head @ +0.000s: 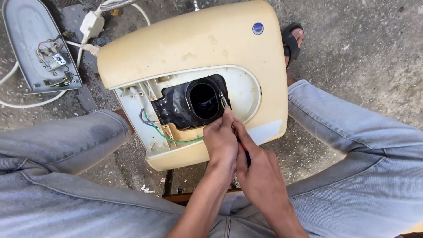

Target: The person is using a screwdriver to scrape and clean the interior of a disassembled water heater tank.

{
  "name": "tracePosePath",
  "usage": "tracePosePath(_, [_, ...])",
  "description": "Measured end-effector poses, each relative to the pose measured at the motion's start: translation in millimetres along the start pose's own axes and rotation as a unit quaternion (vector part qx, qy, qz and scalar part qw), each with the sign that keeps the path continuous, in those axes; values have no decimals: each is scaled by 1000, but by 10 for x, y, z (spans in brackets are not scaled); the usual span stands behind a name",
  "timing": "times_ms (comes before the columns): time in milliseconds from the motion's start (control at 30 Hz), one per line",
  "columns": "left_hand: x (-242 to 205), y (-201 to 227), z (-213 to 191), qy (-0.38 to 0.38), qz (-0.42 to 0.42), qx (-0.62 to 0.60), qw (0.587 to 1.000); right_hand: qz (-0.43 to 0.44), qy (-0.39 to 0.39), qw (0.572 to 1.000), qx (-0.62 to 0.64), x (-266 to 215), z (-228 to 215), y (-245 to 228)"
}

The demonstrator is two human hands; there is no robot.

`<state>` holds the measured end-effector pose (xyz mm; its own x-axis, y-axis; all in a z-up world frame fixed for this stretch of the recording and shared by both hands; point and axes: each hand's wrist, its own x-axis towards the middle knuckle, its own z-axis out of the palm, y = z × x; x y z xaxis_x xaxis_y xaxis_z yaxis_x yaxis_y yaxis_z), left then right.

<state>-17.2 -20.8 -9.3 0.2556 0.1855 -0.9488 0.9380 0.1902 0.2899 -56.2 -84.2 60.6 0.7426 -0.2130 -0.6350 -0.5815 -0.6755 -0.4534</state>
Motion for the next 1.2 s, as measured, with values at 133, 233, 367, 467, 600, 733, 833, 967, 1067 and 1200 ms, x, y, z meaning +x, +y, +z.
tracePosePath(133, [-63, 163, -12, 8, 0, 34, 999, -37, 16, 999, 30, 21, -25, -44])
tracePosePath(233, [-33, 221, -14, 6, -1, 48, 999, -17, 4, 1000, 8, 71, -11, -73])
tracePosePath(367, [40, 54, 26, 40, 9, 99, 994, 32, -23, 999, 37, 47, -28, -14])
tracePosePath(467, [0, 52, 28, 40, 28, 109, 993, 15, -7, 999, 45, -1, -43, 11])
tracePosePath(600, [-39, 323, 29, 9, -13, 31, 999, 4, 5, 999, 37, 91, -58, -103])
tracePosePath(733, [5, 279, -57, -7, -1, 55, 998, 2, 9, 999, 33, 55, 6, -104])
tracePosePath(833, [-12, 255, -5, 11, -41, 68, 997, 32, -18, 999, 40, 75, -13, -26])
tracePosePath(967, [-82, 164, -19, 15, -30, 33, 999, 25, -19, 999, 24, -24, -82, -59])
tracePosePath(1067, [6, 291, 39, 20, -18, 46, 999, 32, -25, 999, 19, 121, -95, -86])
tracePosePath(1200, [-149, 272, -34, 17, -41, 96, 994, 88, -60, 994, 19, -17, -121, -138])
